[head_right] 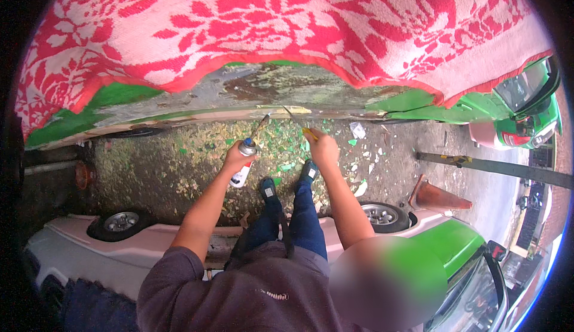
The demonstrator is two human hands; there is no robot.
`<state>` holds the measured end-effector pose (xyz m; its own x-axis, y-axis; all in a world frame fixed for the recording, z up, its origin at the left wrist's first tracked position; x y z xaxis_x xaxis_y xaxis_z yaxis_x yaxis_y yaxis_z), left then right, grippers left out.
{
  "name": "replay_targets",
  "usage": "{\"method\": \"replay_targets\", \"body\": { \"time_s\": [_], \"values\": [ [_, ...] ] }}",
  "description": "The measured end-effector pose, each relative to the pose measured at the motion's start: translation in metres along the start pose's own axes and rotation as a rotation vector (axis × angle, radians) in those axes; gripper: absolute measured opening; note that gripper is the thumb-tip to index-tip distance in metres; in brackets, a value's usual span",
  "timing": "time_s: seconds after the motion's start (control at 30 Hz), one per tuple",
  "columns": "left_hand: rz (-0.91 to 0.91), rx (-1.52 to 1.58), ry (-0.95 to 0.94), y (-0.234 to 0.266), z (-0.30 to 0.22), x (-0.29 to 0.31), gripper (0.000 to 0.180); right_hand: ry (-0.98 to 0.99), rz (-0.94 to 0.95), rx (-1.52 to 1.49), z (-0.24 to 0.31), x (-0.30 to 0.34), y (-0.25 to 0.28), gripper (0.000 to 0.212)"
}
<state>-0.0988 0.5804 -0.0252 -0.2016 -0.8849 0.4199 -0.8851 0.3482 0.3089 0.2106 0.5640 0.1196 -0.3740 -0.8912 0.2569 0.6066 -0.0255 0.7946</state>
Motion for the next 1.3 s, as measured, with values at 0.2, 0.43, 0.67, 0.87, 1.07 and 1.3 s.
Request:
{"method": "replay_targets", "body": {
  "time_s": [0.2, 0.43, 0.67, 0.87, 1.07, 1.3],
  "values": [
    [-0.061, 0.034, -0.004, 0.004, -0.017, 0.004, 0.057, 0.034, 0.032, -0.041, 0.003, -0.004, -0.003, 0.032],
    [-0.079, -0.008, -0.016, 0.007, -0.026, -0.001, 0.055, 0.107, 0.059, 0.082, 0.025, -0.008, -0.006, 0.027],
    [-0.078, 0.003, 0.02, 0.012, -0.015, 0.0, 0.059, 0.13, 0.082, 0.189, 0.048, -0.011, -0.002, 0.023],
    [-0.07, -0.057, 0.042, 0.02, -0.012, 0.003, 0.064, 0.139, 0.026, 0.168, 0.042, -0.006, -0.007, 0.023],
    [-0.04, -0.063, 0.018, 0.019, -0.008, 0.011, 0.06, 0.158, -0.008, 0.166, 0.048, -0.012, -0.012, 0.023],
    [-0.033, 0.01, -0.016, 0.024, -0.007, 0.01, 0.061, 0.173, -0.009, 0.248, 0.051, -0.006, -0.012, 0.023]
  ]
}}
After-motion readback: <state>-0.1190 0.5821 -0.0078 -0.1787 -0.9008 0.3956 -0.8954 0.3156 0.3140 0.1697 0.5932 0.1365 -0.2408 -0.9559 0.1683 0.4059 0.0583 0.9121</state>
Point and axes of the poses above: each hand's wrist, its own x-axis away from the middle knuckle, its own y-axis out of the back of the hand, z = x × y, the point moved 6 cm from there along -x, towards the middle knuckle, and after that the axes turned 1 degree about -x, right-handed, at the moved point
